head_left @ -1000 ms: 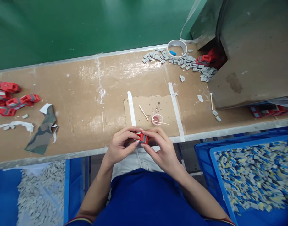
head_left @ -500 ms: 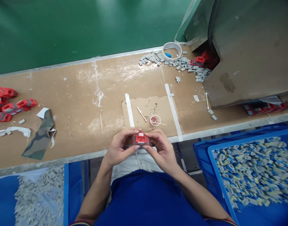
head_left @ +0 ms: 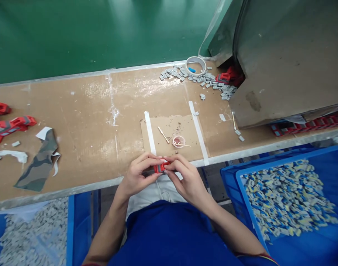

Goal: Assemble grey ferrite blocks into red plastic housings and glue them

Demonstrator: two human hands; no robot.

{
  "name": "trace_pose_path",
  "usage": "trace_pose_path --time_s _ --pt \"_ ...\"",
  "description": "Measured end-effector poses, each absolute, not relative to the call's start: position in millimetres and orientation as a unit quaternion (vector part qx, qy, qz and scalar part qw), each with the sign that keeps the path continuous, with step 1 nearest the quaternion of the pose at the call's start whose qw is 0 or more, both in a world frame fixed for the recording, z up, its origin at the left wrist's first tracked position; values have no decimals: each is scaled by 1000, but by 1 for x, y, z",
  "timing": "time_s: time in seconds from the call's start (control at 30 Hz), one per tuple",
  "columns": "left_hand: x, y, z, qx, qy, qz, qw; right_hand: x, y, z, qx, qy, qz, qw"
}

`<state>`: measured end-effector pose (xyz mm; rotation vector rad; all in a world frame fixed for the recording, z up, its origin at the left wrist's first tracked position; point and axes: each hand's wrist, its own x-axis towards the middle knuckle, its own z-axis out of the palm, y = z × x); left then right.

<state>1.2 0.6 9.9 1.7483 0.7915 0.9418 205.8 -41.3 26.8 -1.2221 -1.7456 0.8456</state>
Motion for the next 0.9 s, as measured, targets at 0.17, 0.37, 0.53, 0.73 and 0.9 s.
trace_pose_path --time_s 0.17,0.37,0.53,0.73,0.9 --pt "-1 3 8 724 330 375 477 194 -44 23 -517 -665 340 418" --pt "-4 4 7 729 343 372 462 197 -45 27 -525 -691 303 393" --pt "-7 8 -1 715 352 358 487 201 -40 26 -527 -724 282 344" --pt "-14 14 -3 673 389 341 528 197 -38 22 -531 -706 318 344" --pt "-25 5 -14 604 494 328 533 250 -59 41 -556 -638 353 399"
